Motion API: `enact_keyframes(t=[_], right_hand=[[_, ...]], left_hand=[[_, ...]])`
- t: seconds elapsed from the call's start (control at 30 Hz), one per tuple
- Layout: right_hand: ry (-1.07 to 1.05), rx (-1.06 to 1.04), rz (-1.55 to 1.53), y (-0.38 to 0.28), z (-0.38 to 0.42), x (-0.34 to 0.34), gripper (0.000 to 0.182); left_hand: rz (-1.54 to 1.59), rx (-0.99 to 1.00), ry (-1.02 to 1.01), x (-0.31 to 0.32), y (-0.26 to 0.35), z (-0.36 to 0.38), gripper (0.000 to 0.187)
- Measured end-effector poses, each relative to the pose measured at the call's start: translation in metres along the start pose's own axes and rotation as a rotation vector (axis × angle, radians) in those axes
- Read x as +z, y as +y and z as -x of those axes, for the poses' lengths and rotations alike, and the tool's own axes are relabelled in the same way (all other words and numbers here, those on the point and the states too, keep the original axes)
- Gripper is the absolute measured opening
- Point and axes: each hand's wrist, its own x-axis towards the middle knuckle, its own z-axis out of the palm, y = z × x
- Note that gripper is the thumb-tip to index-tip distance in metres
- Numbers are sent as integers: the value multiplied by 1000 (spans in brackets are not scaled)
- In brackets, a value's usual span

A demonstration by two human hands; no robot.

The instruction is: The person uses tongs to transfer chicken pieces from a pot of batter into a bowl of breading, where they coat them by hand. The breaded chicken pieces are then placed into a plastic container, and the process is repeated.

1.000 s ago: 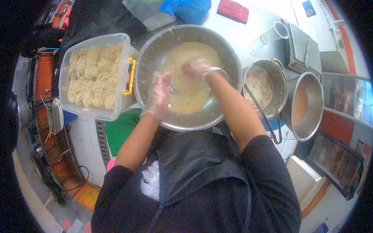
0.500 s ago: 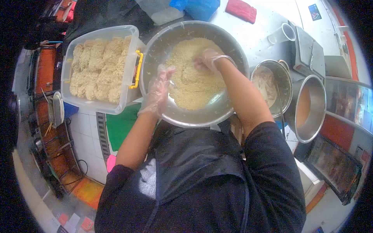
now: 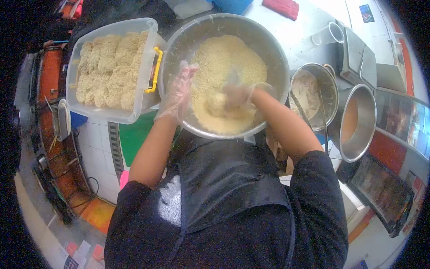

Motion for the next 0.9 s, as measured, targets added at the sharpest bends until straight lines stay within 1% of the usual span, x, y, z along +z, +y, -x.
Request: enact_keyframes(t=[0.03,0.07,0.1,0.13,0.17,0.2,0.23,0.27,0.3,0.33,0.37,0.4,0.47,0.53,0.57,0.6,0.63,0.67,0.7,0.73,0.77,0.8,0.83,0.87,0.9], right_hand=[[-4,-3,2,2,7,-1,64],[44,52,-185,-24,36,-30,58],[92,108,-371,-38,51,-47,53],[90,105,-368,-31,48,-39,53],[405,-27,-380,-16,44,-23,47],[720,-162,-385,-3,44,-12,43],[719,-163,-383,7,48,-8,43],[764,-75,-349,13,53,-8,42],[808,13,-315,17,56,-7,42],[808,13,-316,19,56,-5,42],[741,335,-399,12,57,-5,47],[658,656,-478,6,57,-4,53],[387,796,-792,7,35,22,50],[539,776,-576,-39,31,58,43],[215,536,-338,-72,42,32,44],[-101,290,-98,-96,57,5,46],[-100,289,-101,-91,56,14,46],[41,331,-226,-75,53,32,44],[185,372,-351,-58,49,48,43],[190,375,-354,-36,46,64,43],[336,339,-510,-11,43,78,38],[477,298,-665,1,40,84,35],[474,299,-668,-1,44,74,35],[698,347,-673,-8,56,53,35],[924,392,-670,-12,64,35,35]], left_hand=[[49,-77,20,1,5,3,65],[98,-152,41,2,8,4,65],[100,-151,45,0,7,3,65],[0,-129,58,-2,6,0,58],[-99,-107,71,-3,5,-1,50],[-97,-107,74,-1,6,-1,50],[49,-163,96,3,8,-1,52],[196,-218,117,6,9,-1,53],[196,-218,116,5,4,-4,53],[85,-239,101,4,-8,-11,57],[-26,-259,87,2,-23,-17,62],[-29,-259,86,6,-43,-18,62],[-349,-324,145,27,-81,-13,75],[-418,-468,-59,56,-44,29,83],[-422,-467,-56,62,-56,26,83],[-264,-518,-97,67,-78,21,83],[-104,-566,-139,68,-91,18,84],[-106,-566,-141,63,-87,20,84],[316,-500,-172,52,-77,23,82],[734,-419,-200,41,-64,26,80],[731,-420,-204,35,-42,31,80],[754,-355,-80,29,-16,38,75],[775,-289,46,22,-4,43,70],[775,-294,47,13,-7,40,70],[525,-206,52,5,-15,34,63]])
